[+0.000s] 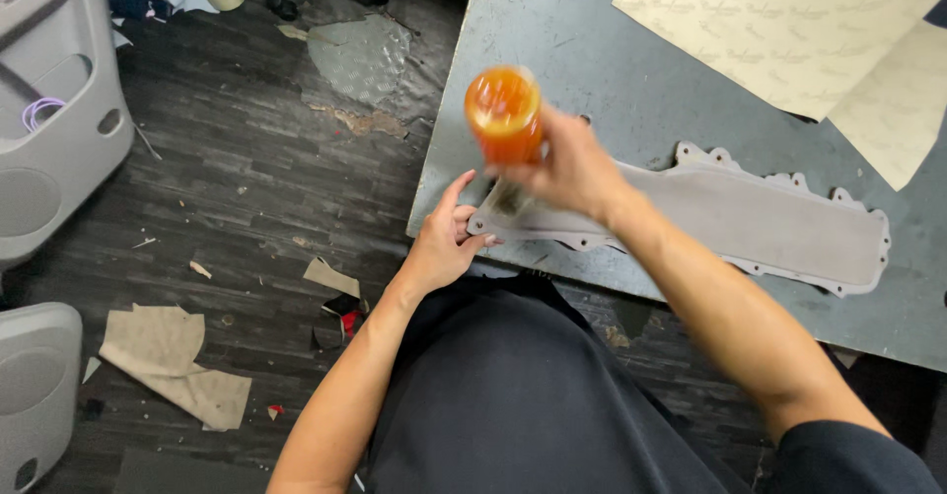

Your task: The person applies a viscous orange liquid from a plastic bottle onto a long gray plastic panel on a workbench. The person rolls the bottle along the surface to spread the liquid evenly across the panel.

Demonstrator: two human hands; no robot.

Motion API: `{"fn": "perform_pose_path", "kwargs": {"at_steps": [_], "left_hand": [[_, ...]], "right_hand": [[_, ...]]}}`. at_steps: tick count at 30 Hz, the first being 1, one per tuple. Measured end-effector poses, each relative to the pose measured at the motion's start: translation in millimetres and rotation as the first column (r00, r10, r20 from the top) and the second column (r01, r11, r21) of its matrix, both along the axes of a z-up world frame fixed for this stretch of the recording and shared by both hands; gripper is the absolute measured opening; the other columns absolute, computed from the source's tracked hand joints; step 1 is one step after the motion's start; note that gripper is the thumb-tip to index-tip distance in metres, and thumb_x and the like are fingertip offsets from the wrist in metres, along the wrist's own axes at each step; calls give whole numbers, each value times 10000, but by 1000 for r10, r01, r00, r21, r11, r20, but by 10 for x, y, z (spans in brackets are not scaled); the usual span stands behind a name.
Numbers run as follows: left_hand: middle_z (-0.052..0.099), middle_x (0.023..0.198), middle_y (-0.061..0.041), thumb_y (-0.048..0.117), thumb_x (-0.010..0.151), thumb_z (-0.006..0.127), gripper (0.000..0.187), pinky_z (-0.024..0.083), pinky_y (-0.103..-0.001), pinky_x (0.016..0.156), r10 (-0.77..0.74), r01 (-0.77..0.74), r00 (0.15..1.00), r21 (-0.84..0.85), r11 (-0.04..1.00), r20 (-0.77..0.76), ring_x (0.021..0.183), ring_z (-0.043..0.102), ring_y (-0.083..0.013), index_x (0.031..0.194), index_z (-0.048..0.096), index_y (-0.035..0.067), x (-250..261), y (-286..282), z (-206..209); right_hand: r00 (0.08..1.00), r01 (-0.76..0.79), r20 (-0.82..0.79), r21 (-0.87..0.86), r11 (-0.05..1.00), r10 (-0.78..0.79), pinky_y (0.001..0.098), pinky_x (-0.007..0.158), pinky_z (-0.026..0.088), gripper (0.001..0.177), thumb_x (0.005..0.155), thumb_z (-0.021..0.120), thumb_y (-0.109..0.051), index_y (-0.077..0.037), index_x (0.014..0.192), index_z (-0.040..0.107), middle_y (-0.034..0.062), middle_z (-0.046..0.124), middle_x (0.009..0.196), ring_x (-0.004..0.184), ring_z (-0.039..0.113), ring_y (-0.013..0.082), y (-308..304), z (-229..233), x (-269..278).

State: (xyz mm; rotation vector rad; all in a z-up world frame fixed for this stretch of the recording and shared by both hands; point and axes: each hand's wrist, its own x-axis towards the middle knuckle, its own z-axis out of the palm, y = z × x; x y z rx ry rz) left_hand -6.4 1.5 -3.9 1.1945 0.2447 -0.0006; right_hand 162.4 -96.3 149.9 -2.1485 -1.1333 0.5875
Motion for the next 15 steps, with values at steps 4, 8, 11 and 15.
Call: {"fn": "perform_pose_path", "kwargs": {"at_steps": [4,8,11,15], "left_hand": [[718,1104,-151,-137,899,655,873,599,-290,873,6,-4,1000,-48,999,25,1008,739,-185,1616,187,31,67,23,55],[719,1121,-149,-130,909,650,848,600,-289,892,1,0,1000,-53,999,25,1008,738,-184,1613,201,21,48,30,45],[713,1110,-161,-121,915,655,814,599,-297,896,-13,14,1000,-41,999,27,1013,735,-186,1602,240,10,37,29,31],[724,1190,-166,-123,913,648,664,595,-305,923,-33,33,999,-61,998,-8,1040,743,-190,1521,396,-29,91,38,23]], "right_hand": [[980,171,-94,-38,985,-174,370,914,583,557,801,893,-214,-24,1243,611,114,751,1119,1024,741,219,-87,-53,358],[967,198,-170,24,980,-191,343,899,621,443,852,883,-202,-21,1183,650,100,770,1100,991,764,194,-136,-31,454],[955,234,-183,-10,972,-232,335,852,617,439,852,878,-197,-14,1181,651,102,768,1065,937,760,182,-203,12,354],[962,188,-213,49,981,-173,334,854,623,396,839,878,-178,-14,1138,678,95,774,1056,956,757,170,-225,-29,270]]}}
